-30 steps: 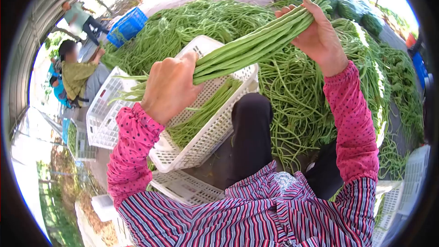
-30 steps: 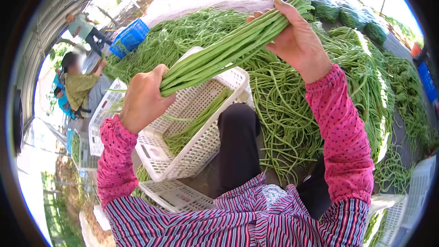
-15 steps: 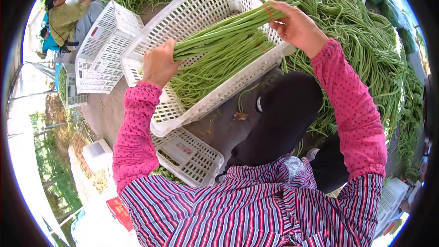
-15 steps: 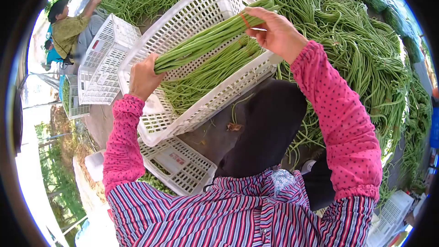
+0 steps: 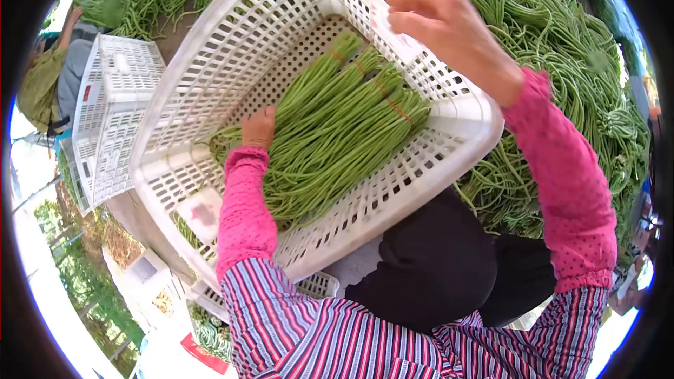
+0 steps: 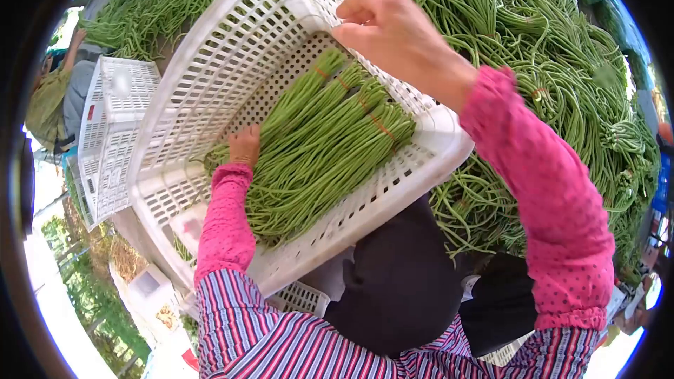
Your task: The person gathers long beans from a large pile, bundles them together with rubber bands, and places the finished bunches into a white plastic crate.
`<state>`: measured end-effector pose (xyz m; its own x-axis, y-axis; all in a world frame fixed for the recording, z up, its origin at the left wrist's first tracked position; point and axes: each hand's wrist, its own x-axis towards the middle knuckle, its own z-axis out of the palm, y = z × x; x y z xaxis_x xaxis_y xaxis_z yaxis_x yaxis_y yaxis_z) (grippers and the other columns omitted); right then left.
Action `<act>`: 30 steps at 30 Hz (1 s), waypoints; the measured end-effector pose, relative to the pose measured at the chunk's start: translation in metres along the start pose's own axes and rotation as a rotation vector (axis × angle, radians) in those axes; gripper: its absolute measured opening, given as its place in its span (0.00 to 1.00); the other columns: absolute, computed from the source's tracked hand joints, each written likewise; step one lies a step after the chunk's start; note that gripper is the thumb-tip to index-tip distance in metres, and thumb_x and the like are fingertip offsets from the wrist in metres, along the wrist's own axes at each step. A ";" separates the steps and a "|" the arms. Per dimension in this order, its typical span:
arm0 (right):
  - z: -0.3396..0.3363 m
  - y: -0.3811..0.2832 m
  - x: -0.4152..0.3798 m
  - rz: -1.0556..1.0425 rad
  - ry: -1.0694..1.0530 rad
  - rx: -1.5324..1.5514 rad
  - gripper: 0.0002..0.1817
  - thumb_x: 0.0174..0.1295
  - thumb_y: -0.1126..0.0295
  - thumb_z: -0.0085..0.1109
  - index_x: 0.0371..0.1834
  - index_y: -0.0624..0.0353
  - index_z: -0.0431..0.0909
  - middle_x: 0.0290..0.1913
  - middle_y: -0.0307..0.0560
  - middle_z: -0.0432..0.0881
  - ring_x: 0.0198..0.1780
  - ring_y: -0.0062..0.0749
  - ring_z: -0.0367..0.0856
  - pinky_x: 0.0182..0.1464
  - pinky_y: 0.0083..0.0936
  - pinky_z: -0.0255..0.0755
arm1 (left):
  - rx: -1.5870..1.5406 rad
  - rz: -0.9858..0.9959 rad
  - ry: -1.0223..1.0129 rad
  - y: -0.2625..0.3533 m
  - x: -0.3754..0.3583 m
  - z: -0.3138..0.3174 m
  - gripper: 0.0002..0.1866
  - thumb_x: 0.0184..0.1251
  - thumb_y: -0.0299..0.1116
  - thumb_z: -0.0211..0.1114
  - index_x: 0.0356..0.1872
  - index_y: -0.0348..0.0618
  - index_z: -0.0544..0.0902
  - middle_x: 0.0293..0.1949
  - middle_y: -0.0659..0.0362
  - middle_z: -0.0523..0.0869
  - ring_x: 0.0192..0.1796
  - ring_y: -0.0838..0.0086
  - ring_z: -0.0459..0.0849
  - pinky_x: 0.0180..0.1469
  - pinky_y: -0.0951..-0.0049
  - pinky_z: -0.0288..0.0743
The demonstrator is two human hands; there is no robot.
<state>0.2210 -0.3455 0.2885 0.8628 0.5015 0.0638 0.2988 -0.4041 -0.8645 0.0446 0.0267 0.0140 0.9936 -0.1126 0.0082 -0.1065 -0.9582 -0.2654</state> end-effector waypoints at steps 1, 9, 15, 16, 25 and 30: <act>-0.013 -0.001 -0.006 -0.071 -0.006 -0.153 0.19 0.56 0.66 0.59 0.46 0.70 0.77 0.41 0.55 0.81 0.44 0.38 0.81 0.47 0.30 0.74 | -0.008 -0.004 -0.032 0.008 0.003 0.016 0.16 0.52 0.26 0.64 0.44 0.48 0.74 0.35 0.60 0.79 0.37 0.63 0.80 0.39 0.59 0.67; -0.023 0.038 -0.067 0.020 -0.025 -0.358 0.29 0.58 0.64 0.62 0.59 0.68 0.65 0.44 0.58 0.79 0.45 0.43 0.80 0.50 0.33 0.71 | -0.239 -0.145 -0.529 -0.008 0.027 -0.014 0.37 0.52 0.33 0.70 0.64 0.50 0.63 0.56 0.56 0.74 0.58 0.61 0.73 0.58 0.45 0.64; -0.020 0.040 -0.066 0.044 0.051 -0.470 0.22 0.56 0.66 0.62 0.48 0.69 0.70 0.39 0.61 0.78 0.41 0.52 0.79 0.45 0.38 0.72 | -0.119 -0.241 -0.893 0.013 0.116 -0.071 0.46 0.53 0.56 0.64 0.71 0.49 0.56 0.69 0.51 0.61 0.70 0.55 0.61 0.66 0.41 0.57; -0.021 0.041 -0.066 0.024 0.070 -0.485 0.20 0.56 0.66 0.62 0.47 0.69 0.71 0.37 0.61 0.79 0.38 0.52 0.80 0.42 0.37 0.72 | -0.121 -0.216 -0.886 0.018 0.132 -0.055 0.46 0.53 0.56 0.64 0.71 0.49 0.56 0.69 0.51 0.61 0.70 0.55 0.61 0.66 0.41 0.57; -0.014 0.051 -0.057 0.132 0.075 -0.431 0.14 0.53 0.65 0.60 0.34 0.66 0.72 0.34 0.54 0.77 0.39 0.47 0.81 0.41 0.37 0.77 | -0.342 -0.582 -0.315 0.207 0.179 -0.006 0.29 0.66 0.59 0.49 0.59 0.49 0.71 0.59 0.55 0.73 0.65 0.58 0.65 0.59 0.41 0.60; -0.012 0.051 -0.053 0.127 0.112 -0.367 0.15 0.53 0.64 0.60 0.35 0.67 0.72 0.35 0.55 0.77 0.39 0.48 0.80 0.40 0.38 0.76 | -0.542 -0.211 -0.247 0.158 0.158 -0.007 0.28 0.67 0.57 0.48 0.63 0.55 0.67 0.62 0.56 0.69 0.66 0.58 0.64 0.59 0.44 0.61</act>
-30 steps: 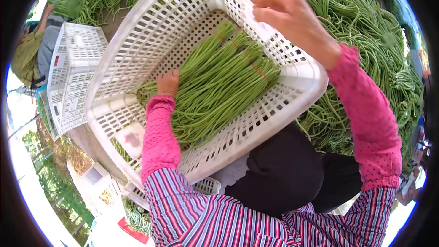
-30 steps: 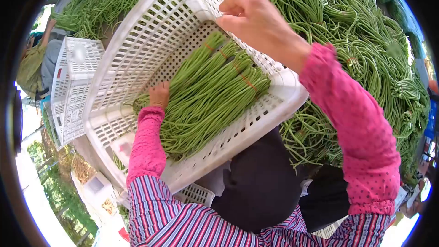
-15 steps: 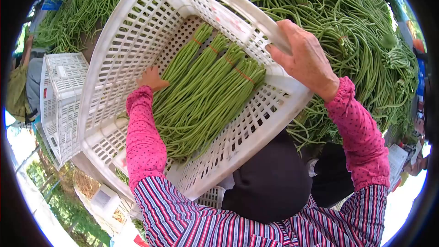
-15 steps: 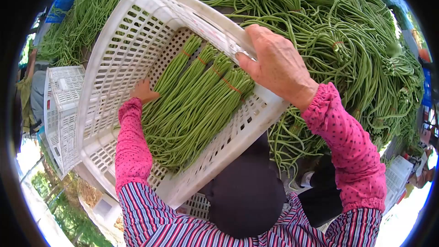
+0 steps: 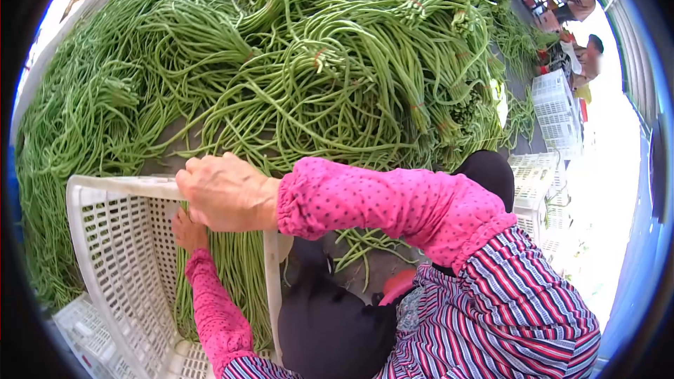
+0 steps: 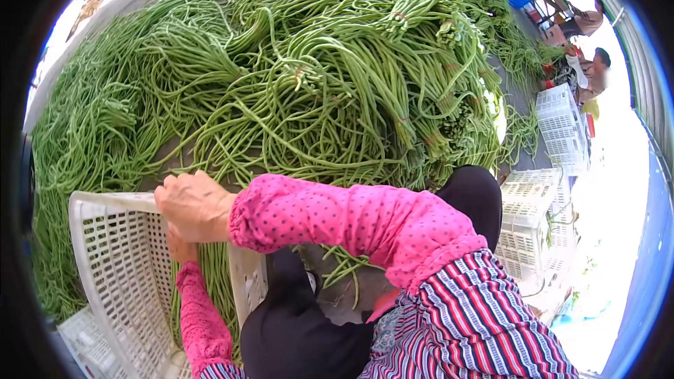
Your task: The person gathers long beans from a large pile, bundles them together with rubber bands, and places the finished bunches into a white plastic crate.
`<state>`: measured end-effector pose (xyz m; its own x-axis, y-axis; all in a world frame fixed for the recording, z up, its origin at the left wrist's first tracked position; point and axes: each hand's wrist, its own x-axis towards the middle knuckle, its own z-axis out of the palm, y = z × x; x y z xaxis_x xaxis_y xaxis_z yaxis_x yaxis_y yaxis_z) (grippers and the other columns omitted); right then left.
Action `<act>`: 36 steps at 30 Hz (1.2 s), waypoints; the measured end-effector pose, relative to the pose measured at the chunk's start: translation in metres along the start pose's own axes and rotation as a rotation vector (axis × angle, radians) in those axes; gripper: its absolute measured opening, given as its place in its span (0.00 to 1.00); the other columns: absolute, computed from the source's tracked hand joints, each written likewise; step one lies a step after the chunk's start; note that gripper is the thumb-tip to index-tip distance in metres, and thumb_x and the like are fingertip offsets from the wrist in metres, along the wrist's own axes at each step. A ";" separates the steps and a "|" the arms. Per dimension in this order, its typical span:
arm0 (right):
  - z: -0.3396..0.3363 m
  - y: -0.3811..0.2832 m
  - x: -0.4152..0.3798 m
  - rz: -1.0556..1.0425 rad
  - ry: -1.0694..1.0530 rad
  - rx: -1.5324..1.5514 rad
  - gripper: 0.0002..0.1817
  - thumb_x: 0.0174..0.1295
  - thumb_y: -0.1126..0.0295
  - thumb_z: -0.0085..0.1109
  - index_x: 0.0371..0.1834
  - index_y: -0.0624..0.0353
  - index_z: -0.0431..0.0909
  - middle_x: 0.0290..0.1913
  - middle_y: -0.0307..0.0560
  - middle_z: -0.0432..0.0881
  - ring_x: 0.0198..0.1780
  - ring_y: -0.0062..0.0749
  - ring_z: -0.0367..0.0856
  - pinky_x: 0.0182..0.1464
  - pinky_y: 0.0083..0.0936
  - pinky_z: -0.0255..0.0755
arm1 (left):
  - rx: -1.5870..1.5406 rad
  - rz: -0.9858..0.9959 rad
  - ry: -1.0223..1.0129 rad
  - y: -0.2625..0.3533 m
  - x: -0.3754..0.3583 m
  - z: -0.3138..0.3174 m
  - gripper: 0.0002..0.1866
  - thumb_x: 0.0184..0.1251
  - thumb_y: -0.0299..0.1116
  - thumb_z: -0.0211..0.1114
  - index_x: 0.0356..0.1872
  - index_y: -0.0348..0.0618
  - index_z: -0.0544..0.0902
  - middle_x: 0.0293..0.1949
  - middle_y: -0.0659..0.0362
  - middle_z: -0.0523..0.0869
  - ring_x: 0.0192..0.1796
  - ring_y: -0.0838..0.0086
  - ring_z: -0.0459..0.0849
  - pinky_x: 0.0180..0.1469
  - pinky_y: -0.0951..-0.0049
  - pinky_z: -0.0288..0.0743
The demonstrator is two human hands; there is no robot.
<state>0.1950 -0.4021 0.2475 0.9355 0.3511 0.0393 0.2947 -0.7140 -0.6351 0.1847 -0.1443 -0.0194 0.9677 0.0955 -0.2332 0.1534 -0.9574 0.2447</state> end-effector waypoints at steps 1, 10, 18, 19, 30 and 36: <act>0.001 0.000 0.000 0.004 -0.010 0.040 0.15 0.53 0.64 0.60 0.34 0.67 0.72 0.35 0.56 0.77 0.39 0.49 0.80 0.40 0.38 0.75 | 0.002 0.019 0.008 0.005 -0.003 -0.010 0.28 0.67 0.57 0.48 0.63 0.55 0.67 0.62 0.56 0.69 0.66 0.58 0.64 0.59 0.44 0.61; -0.058 0.103 -0.052 0.021 0.329 0.020 0.17 0.58 0.60 0.60 0.39 0.65 0.76 0.38 0.54 0.78 0.43 0.45 0.79 0.45 0.38 0.74 | -0.068 0.003 -0.132 -0.018 -0.032 -0.035 0.31 0.70 0.48 0.51 0.69 0.43 0.61 0.68 0.44 0.59 0.67 0.48 0.62 0.66 0.55 0.60; -0.285 0.293 -0.121 0.654 -0.029 -1.030 0.36 0.56 0.75 0.51 0.71 0.51 0.56 0.75 0.47 0.51 0.77 0.47 0.43 0.71 0.63 0.37 | -0.227 -0.141 -0.148 -0.065 -0.169 -0.128 0.23 0.69 0.39 0.54 0.57 0.29 0.72 0.55 0.41 0.74 0.57 0.52 0.73 0.61 0.60 0.65; -0.291 0.307 -0.123 0.648 -0.080 -1.045 0.34 0.59 0.72 0.50 0.72 0.47 0.56 0.76 0.46 0.50 0.77 0.46 0.42 0.71 0.64 0.35 | -0.377 -0.218 -0.139 -0.077 -0.180 -0.129 0.23 0.69 0.39 0.54 0.55 0.28 0.73 0.52 0.42 0.76 0.54 0.54 0.75 0.60 0.60 0.66; -0.306 0.303 -0.149 0.196 -0.090 -0.820 0.14 0.56 0.73 0.55 0.47 0.52 0.71 0.48 0.40 0.75 0.62 0.33 0.69 0.72 0.54 0.45 | -0.512 -0.152 -0.061 0.020 -0.200 -0.157 0.19 0.70 0.38 0.53 0.46 0.29 0.78 0.40 0.50 0.80 0.41 0.66 0.78 0.48 0.70 0.71; -0.267 0.147 -0.235 -0.171 -0.014 -0.158 0.15 0.53 0.62 0.63 0.39 0.55 0.73 0.36 0.44 0.77 0.45 0.36 0.79 0.62 0.45 0.64 | -0.555 0.319 0.228 0.210 -0.187 -0.241 0.18 0.68 0.34 0.55 0.53 0.30 0.74 0.53 0.48 0.76 0.57 0.62 0.75 0.60 0.65 0.68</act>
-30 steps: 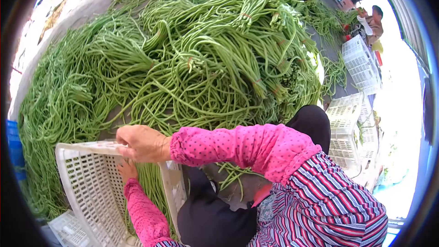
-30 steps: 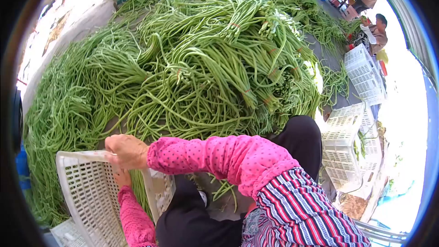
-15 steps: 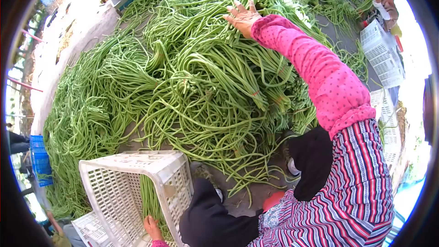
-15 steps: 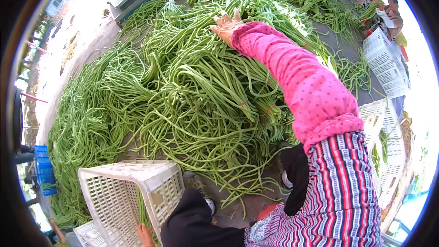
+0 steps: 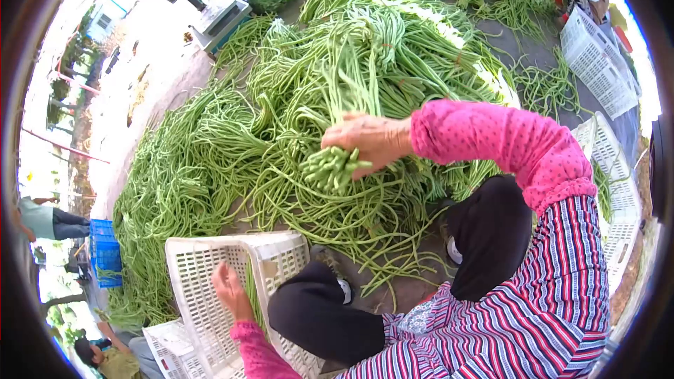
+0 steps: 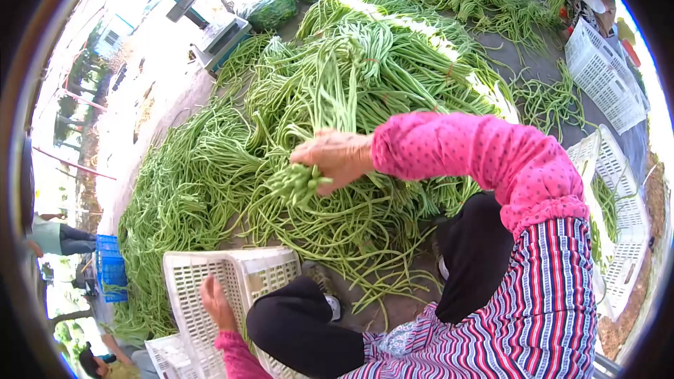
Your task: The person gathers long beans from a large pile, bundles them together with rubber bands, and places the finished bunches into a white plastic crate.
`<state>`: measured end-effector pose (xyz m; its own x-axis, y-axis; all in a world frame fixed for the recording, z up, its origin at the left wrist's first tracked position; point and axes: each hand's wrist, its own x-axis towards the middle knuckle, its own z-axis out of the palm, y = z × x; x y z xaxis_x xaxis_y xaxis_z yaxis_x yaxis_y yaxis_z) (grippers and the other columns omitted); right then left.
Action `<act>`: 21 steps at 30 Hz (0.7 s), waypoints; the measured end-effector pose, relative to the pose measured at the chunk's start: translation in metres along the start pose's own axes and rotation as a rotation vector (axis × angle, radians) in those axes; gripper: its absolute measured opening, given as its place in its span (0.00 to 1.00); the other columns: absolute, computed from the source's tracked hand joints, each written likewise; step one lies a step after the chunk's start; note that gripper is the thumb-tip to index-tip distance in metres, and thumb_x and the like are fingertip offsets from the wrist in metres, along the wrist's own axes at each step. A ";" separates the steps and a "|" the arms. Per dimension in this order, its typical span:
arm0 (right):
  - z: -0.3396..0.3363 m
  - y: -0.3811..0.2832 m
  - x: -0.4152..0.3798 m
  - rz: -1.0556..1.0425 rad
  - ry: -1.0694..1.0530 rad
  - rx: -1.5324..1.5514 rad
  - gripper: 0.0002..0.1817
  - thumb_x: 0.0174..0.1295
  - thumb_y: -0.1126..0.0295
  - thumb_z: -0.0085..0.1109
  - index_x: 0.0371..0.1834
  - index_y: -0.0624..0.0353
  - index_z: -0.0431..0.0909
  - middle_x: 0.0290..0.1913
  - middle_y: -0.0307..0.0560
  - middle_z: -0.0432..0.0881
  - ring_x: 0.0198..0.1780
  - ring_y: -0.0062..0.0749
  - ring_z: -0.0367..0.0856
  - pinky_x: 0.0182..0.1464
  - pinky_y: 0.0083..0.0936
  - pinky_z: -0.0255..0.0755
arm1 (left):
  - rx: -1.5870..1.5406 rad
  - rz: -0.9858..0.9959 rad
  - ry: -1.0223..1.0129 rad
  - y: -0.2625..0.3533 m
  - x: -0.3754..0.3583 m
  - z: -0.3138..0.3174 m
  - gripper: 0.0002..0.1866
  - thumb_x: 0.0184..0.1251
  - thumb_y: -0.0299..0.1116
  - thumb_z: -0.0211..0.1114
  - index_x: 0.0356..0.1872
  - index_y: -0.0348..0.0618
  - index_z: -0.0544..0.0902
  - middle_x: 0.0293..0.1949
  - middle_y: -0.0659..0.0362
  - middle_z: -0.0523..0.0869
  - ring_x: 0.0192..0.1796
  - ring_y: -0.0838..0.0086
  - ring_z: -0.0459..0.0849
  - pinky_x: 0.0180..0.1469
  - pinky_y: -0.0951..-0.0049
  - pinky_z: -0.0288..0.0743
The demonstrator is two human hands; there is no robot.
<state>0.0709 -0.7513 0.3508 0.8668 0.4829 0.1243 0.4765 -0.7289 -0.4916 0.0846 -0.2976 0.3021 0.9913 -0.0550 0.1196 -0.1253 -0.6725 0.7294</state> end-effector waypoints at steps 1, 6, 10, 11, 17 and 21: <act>0.008 -0.023 -0.008 -0.068 0.076 0.204 0.15 0.52 0.64 0.63 0.40 0.56 0.73 0.36 0.44 0.79 0.44 0.34 0.79 0.57 0.40 0.68 | -0.128 0.045 -0.030 0.038 0.005 0.009 0.21 0.66 0.34 0.57 0.56 0.32 0.73 0.57 0.47 0.75 0.60 0.62 0.74 0.62 0.65 0.67; -0.014 -0.122 -0.026 0.024 0.063 0.975 0.12 0.55 0.68 0.64 0.41 0.60 0.78 0.37 0.39 0.80 0.38 0.22 0.77 0.41 0.26 0.73 | -0.621 0.366 -0.586 0.185 -0.007 0.030 0.38 0.58 0.46 0.68 0.65 0.35 0.65 0.62 0.51 0.73 0.66 0.64 0.69 0.68 0.63 0.58; -0.036 -0.145 -0.035 -0.052 0.167 0.914 0.20 0.54 0.62 0.64 0.48 0.61 0.79 0.42 0.43 0.82 0.42 0.25 0.79 0.47 0.25 0.74 | -1.067 0.182 -1.083 0.199 -0.021 0.061 0.48 0.51 0.57 0.71 0.66 0.35 0.64 0.61 0.49 0.73 0.65 0.61 0.71 0.66 0.61 0.62; -0.040 -0.147 -0.035 -0.111 0.200 0.893 0.21 0.53 0.61 0.65 0.48 0.61 0.79 0.43 0.43 0.82 0.42 0.26 0.79 0.47 0.25 0.74 | -1.148 0.147 -1.177 0.210 -0.032 0.067 0.48 0.50 0.58 0.71 0.65 0.35 0.64 0.60 0.48 0.74 0.64 0.59 0.72 0.65 0.59 0.65; -0.047 -0.132 -0.039 0.041 0.302 0.894 0.34 0.56 0.40 0.57 0.53 0.60 0.78 0.41 0.45 0.81 0.44 0.31 0.78 0.50 0.29 0.70 | -1.175 0.084 -1.377 0.243 -0.058 0.069 0.36 0.65 0.56 0.56 0.61 0.32 0.67 0.54 0.37 0.77 0.57 0.45 0.77 0.57 0.51 0.74; -0.033 -0.128 -0.046 0.281 0.821 0.829 0.22 0.62 0.50 0.58 0.41 0.62 0.79 0.36 0.39 0.82 0.40 0.18 0.77 0.43 0.21 0.70 | -1.291 -0.018 -1.104 0.241 -0.042 0.079 0.31 0.69 0.52 0.53 0.59 0.32 0.69 0.53 0.37 0.77 0.55 0.46 0.79 0.56 0.51 0.76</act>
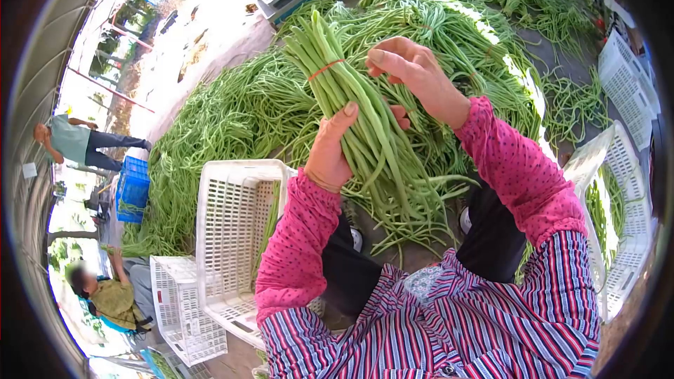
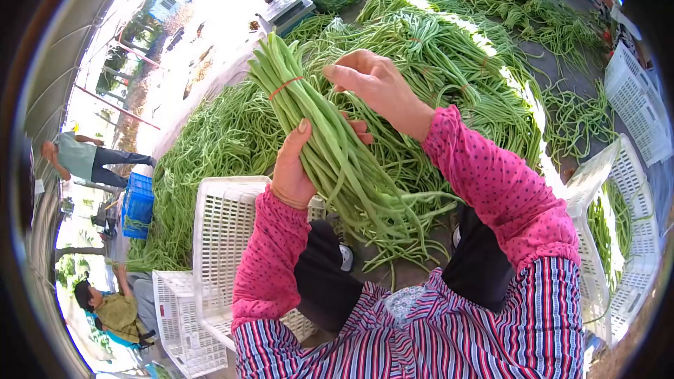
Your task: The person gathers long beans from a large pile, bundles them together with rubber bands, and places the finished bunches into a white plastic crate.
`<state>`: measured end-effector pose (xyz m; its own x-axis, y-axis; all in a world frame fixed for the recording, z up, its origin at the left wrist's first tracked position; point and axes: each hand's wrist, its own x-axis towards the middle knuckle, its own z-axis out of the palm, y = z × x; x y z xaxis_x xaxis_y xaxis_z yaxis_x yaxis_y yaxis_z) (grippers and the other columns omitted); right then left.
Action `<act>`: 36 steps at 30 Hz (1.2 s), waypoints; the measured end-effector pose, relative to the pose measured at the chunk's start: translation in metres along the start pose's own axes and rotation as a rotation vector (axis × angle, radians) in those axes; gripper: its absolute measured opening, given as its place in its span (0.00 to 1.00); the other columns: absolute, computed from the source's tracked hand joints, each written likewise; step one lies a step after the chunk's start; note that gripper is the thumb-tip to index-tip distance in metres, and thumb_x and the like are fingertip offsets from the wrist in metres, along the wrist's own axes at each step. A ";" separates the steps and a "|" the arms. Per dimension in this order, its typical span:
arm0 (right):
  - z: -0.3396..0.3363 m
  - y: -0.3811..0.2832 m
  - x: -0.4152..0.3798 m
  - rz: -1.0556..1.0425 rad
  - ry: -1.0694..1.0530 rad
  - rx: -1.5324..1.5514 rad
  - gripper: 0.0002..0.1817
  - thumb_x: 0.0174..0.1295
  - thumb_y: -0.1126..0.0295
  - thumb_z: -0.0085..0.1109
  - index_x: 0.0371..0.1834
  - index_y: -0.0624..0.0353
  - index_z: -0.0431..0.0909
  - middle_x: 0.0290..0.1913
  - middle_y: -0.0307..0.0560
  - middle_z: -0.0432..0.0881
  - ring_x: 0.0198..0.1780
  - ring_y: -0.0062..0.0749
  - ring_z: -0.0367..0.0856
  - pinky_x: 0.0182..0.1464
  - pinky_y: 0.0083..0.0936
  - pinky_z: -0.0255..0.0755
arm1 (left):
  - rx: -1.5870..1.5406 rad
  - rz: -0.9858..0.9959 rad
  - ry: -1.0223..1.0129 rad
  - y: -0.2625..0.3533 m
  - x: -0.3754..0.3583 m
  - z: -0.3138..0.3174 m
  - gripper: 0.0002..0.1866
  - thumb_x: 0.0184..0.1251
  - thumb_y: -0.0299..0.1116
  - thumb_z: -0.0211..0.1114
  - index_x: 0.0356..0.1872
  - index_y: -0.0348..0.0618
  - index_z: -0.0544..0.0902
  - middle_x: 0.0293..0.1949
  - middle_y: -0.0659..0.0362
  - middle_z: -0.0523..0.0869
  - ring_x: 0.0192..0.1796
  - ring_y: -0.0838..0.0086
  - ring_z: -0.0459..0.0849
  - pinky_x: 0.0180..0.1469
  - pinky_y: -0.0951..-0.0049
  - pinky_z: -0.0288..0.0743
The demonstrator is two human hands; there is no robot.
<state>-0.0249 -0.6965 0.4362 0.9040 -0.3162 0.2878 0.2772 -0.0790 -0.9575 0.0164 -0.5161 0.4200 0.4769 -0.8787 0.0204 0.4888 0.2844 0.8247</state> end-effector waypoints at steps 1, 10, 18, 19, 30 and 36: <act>-0.002 0.004 -0.003 0.005 -0.008 -0.004 0.22 0.62 0.50 0.58 0.41 0.62 0.79 0.36 0.39 0.82 0.40 0.18 0.77 0.43 0.21 0.70 | -0.024 0.014 0.092 0.001 0.004 -0.004 0.30 0.70 0.51 0.52 0.59 0.32 0.69 0.54 0.37 0.77 0.55 0.46 0.79 0.56 0.52 0.76; 0.019 0.046 -0.019 -0.066 -0.065 -0.318 0.15 0.60 0.62 0.63 0.31 0.65 0.75 0.24 0.41 0.74 0.26 0.20 0.69 0.28 0.23 0.66 | 0.029 0.029 0.326 -0.020 0.024 -0.047 0.16 0.71 0.42 0.57 0.48 0.40 0.76 0.40 0.57 0.83 0.40 0.73 0.83 0.43 0.72 0.79; 0.026 0.046 -0.031 0.115 -0.242 -0.219 0.13 0.68 0.67 0.52 0.28 0.65 0.71 0.22 0.43 0.73 0.24 0.21 0.70 0.27 0.25 0.65 | -0.113 0.023 0.386 -0.031 0.024 -0.048 0.16 0.72 0.43 0.55 0.47 0.40 0.77 0.37 0.57 0.84 0.37 0.72 0.84 0.39 0.72 0.81; 0.025 0.046 -0.033 0.107 -0.272 -0.214 0.13 0.69 0.67 0.50 0.27 0.62 0.70 0.21 0.36 0.72 0.23 0.17 0.70 0.25 0.20 0.64 | -0.150 0.026 0.381 -0.032 0.023 -0.045 0.16 0.72 0.44 0.55 0.47 0.41 0.77 0.37 0.57 0.84 0.37 0.72 0.84 0.39 0.71 0.81; 0.022 0.027 -0.067 0.397 -0.540 0.332 0.13 0.73 0.65 0.45 0.33 0.62 0.70 0.22 0.42 0.79 0.25 0.26 0.83 0.24 0.19 0.70 | -0.240 0.227 0.510 0.010 0.024 -0.073 0.25 0.72 0.55 0.47 0.47 0.39 0.75 0.42 0.46 0.83 0.42 0.52 0.84 0.46 0.54 0.81; -0.012 0.026 -0.016 0.252 -0.007 0.536 0.11 0.68 0.63 0.55 0.34 0.60 0.71 0.17 0.30 0.63 0.16 0.13 0.60 0.18 0.15 0.53 | -0.232 0.134 0.256 0.004 0.021 -0.057 0.30 0.72 0.57 0.44 0.53 0.38 0.75 0.50 0.42 0.80 0.50 0.47 0.81 0.50 0.51 0.80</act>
<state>-0.0364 -0.7043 0.4068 0.9649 -0.2568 0.0546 0.1780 0.4870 -0.8551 0.0699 -0.5115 0.3915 0.7005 -0.7121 -0.0468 0.5486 0.4954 0.6735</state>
